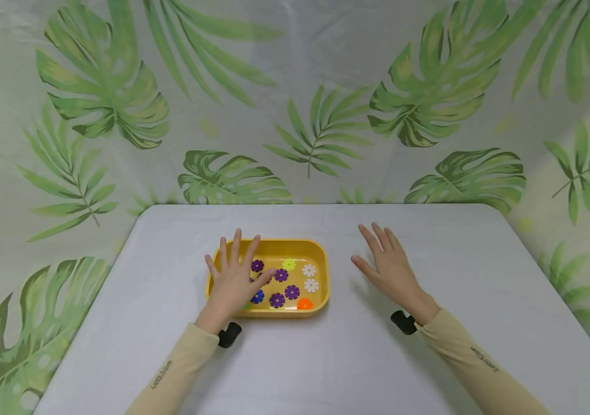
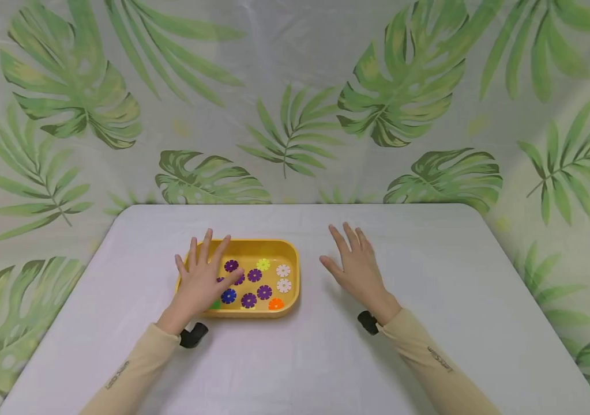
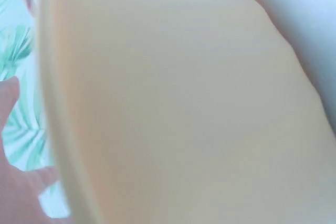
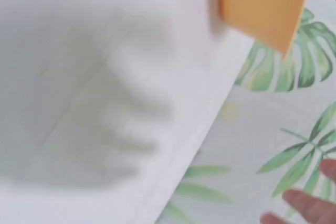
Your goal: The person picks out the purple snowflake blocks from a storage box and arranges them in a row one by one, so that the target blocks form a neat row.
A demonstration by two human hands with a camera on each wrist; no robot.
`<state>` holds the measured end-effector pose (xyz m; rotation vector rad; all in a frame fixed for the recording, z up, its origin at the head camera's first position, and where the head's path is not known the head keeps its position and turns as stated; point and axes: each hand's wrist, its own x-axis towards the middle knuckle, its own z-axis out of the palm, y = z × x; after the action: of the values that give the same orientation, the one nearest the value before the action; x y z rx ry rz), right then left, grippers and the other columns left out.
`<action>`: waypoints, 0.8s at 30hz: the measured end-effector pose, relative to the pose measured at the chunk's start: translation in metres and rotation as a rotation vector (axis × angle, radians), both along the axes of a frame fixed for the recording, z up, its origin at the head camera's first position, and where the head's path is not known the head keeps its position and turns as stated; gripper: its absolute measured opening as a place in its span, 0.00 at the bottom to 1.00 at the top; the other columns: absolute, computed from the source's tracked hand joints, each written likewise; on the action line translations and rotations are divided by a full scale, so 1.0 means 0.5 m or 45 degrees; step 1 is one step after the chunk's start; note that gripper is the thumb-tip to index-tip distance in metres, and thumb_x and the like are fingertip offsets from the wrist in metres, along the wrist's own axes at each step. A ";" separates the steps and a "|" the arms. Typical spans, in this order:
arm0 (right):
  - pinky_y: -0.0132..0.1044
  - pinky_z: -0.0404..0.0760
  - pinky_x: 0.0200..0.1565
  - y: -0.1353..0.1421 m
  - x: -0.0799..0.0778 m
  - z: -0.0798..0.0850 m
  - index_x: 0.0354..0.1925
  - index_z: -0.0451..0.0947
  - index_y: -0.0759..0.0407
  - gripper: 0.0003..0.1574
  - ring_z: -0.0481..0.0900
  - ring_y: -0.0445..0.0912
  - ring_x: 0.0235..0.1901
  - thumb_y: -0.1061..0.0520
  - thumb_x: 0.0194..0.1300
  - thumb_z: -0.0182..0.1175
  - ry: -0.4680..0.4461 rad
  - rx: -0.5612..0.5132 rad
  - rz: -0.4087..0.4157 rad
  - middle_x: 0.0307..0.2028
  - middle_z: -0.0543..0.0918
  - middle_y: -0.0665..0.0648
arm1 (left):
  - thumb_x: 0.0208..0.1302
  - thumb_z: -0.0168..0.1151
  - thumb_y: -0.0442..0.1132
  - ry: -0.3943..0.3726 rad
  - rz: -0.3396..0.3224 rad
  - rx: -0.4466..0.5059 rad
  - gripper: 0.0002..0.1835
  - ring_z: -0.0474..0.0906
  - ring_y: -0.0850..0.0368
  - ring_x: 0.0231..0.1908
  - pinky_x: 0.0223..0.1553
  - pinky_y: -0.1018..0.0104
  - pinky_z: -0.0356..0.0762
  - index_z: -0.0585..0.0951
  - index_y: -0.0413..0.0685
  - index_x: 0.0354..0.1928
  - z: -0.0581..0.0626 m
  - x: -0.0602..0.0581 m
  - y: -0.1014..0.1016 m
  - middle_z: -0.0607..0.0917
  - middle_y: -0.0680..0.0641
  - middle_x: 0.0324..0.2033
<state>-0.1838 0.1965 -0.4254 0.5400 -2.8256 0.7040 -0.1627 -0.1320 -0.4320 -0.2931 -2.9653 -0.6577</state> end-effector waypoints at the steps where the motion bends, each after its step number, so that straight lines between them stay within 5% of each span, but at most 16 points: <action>1: 0.66 0.49 0.64 -0.010 -0.004 0.003 0.74 0.51 0.57 0.44 0.47 0.66 0.69 0.42 0.70 0.54 -0.036 -0.069 0.050 0.71 0.52 0.68 | 0.66 0.50 0.65 0.007 -0.015 0.060 0.42 0.29 0.33 0.70 0.60 0.27 0.25 0.51 0.57 0.76 0.002 0.001 -0.005 0.36 0.41 0.74; 9: 0.52 0.70 0.60 -0.110 -0.027 0.016 0.71 0.57 0.58 0.34 0.66 0.60 0.62 0.51 0.72 0.53 -0.454 -0.615 0.398 0.67 0.64 0.65 | 0.73 0.52 0.44 0.072 -0.080 0.879 0.29 0.55 0.41 0.68 0.65 0.42 0.57 0.60 0.46 0.72 0.012 0.003 -0.075 0.58 0.41 0.70; 16: 0.55 0.72 0.57 -0.186 -0.031 0.007 0.68 0.59 0.66 0.32 0.71 0.63 0.57 0.51 0.73 0.51 -0.931 -0.835 0.551 0.63 0.66 0.71 | 0.76 0.45 0.41 0.012 0.106 1.607 0.25 0.64 0.45 0.64 0.65 0.58 0.62 0.61 0.38 0.68 0.011 0.010 -0.138 0.67 0.41 0.63; 19: 0.54 0.73 0.56 -0.210 -0.028 0.001 0.67 0.60 0.68 0.30 0.72 0.63 0.55 0.53 0.74 0.49 -1.033 -0.817 0.562 0.62 0.66 0.70 | 0.76 0.44 0.38 -0.004 0.165 1.791 0.24 0.64 0.48 0.63 0.66 0.57 0.60 0.59 0.35 0.68 0.001 0.011 -0.151 0.67 0.40 0.62; 24: 0.50 0.79 0.51 -0.245 -0.025 -0.011 0.65 0.64 0.69 0.26 0.78 0.62 0.49 0.55 0.75 0.47 -1.112 -0.754 0.545 0.59 0.71 0.70 | 0.75 0.43 0.34 -0.129 0.214 1.894 0.25 0.58 0.47 0.66 0.68 0.56 0.55 0.56 0.38 0.71 -0.026 0.007 -0.158 0.62 0.41 0.65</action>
<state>-0.1965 0.0741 -0.4310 0.8855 -2.9246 2.2271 -0.1590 -0.2113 -0.4452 0.1334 -1.7277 -2.4520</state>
